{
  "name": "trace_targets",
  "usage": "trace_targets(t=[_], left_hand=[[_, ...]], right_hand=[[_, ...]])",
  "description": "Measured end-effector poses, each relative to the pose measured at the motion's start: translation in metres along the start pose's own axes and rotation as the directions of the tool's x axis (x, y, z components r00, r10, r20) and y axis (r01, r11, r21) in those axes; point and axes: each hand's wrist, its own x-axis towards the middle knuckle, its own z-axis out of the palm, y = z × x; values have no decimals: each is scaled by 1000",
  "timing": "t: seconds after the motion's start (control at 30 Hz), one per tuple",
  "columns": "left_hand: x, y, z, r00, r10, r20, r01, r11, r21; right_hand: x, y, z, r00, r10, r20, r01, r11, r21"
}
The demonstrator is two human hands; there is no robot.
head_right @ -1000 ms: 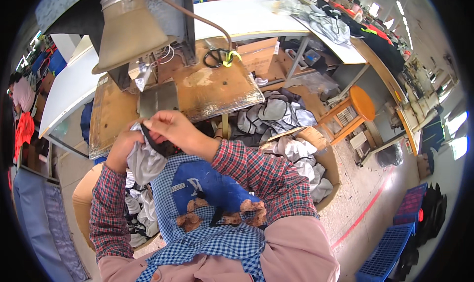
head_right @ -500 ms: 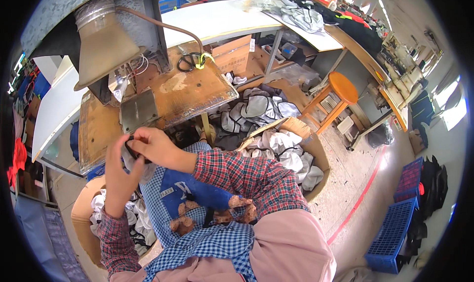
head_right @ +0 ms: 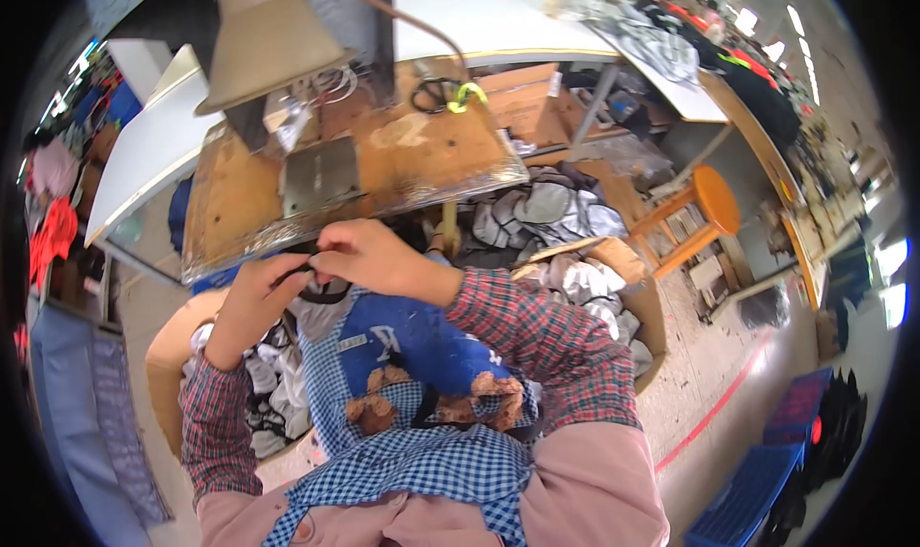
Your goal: The recorder is seen assembling white fabric masks with black straps using a specialized industrial press or sewing tool at a workstation.
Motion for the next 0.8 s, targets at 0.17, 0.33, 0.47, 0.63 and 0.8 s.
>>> trace_targets(t=[0.17, 0.33, 0.47, 0.63, 0.8], left_hand=[[6, -17, -3, 997, 78, -5, -78, 989, -126], [6, -41, 11, 1000, 22, 18, -11, 893, -449], [11, -46, 11, 997, 59, 52, -29, 891, -454], [18, -37, 1, 999, 49, -19, -53, 961, -273], [36, -52, -8, 991, -55, -119, 29, 976, -214]], right_hand=[[3, -5, -9, 990, 123, 68, -134, 973, 186], [8, -10, -5, 978, 190, 86, -205, 951, 232], [7, -8, -8, 976, 202, 80, -213, 964, 162], [15, -2, -11, 988, 151, -35, -148, 986, 78], [40, 9, -7, 982, 126, -138, -84, 957, 277]])
